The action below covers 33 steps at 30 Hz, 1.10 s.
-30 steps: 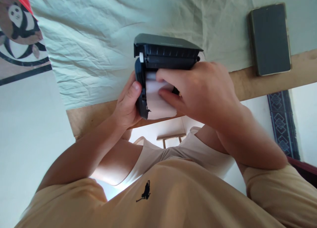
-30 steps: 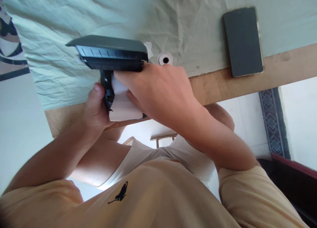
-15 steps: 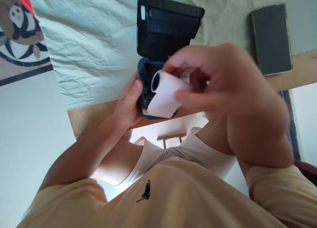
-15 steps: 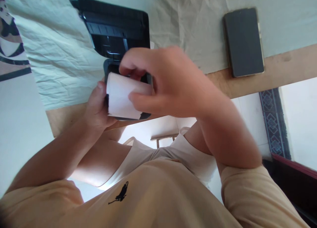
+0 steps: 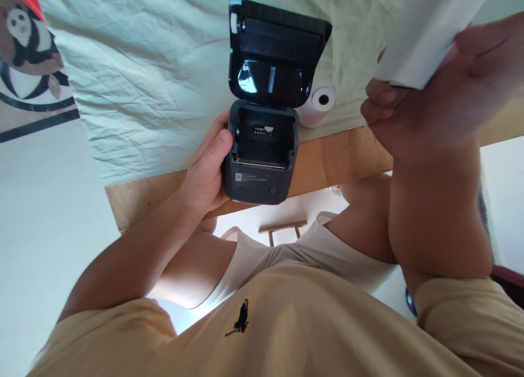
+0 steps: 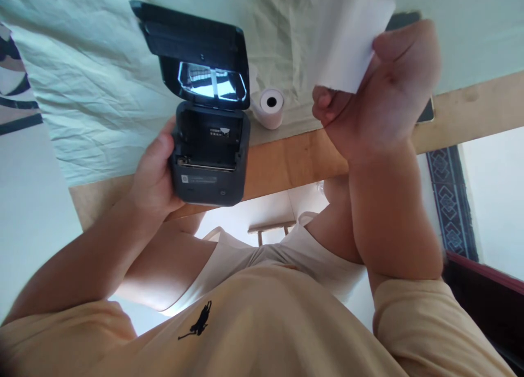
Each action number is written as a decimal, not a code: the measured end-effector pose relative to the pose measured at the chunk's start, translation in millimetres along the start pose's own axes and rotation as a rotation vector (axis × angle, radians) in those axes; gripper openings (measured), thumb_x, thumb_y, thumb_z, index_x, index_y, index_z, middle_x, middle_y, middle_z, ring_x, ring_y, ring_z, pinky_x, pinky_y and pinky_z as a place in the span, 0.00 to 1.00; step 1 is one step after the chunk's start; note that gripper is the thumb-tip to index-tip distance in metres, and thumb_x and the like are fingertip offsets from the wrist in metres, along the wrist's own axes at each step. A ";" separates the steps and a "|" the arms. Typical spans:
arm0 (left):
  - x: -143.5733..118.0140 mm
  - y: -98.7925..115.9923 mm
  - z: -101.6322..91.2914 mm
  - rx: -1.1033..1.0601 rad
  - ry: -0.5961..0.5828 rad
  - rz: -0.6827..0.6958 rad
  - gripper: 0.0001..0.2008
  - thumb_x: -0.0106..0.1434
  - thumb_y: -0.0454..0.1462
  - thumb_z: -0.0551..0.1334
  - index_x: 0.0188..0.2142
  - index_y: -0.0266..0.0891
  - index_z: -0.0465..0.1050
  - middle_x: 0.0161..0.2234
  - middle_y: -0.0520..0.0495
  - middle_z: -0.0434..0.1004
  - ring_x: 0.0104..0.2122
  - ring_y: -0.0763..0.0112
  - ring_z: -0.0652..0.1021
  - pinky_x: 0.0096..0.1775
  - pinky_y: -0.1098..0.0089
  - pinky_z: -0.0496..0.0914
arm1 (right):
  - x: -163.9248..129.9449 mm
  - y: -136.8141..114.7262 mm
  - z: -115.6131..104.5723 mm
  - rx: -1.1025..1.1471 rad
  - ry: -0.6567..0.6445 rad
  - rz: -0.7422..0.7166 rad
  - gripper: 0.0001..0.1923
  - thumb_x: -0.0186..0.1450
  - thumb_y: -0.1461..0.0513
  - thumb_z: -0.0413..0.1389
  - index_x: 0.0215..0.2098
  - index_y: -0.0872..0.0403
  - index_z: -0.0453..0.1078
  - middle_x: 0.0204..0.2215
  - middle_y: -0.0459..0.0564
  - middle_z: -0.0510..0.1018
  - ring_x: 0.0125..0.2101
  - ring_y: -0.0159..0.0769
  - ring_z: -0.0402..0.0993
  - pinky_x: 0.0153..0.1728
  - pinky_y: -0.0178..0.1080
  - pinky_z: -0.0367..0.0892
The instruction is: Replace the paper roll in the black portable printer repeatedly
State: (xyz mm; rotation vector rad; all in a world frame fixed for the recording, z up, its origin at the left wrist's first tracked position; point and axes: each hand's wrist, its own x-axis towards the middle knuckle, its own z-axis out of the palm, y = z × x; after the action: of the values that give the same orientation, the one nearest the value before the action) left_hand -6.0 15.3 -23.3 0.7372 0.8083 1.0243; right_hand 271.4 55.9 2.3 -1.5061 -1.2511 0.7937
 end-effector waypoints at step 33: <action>-2.7 0.6 0.2 0.047 -0.091 0.006 0.17 0.72 0.48 0.60 0.55 0.45 0.75 0.51 0.47 0.82 0.46 0.64 0.83 0.45 0.63 0.82 | -3.9 27.2 9.4 -0.640 0.150 -0.375 0.19 0.62 0.45 0.60 0.32 0.49 0.62 0.35 0.55 0.79 0.40 0.45 0.76 0.46 0.48 0.64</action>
State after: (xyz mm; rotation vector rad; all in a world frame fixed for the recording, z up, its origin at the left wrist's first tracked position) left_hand -6.9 12.9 -22.1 0.8217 0.7539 0.9728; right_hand 270.5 55.1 -26.8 -1.7007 -1.6977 0.0195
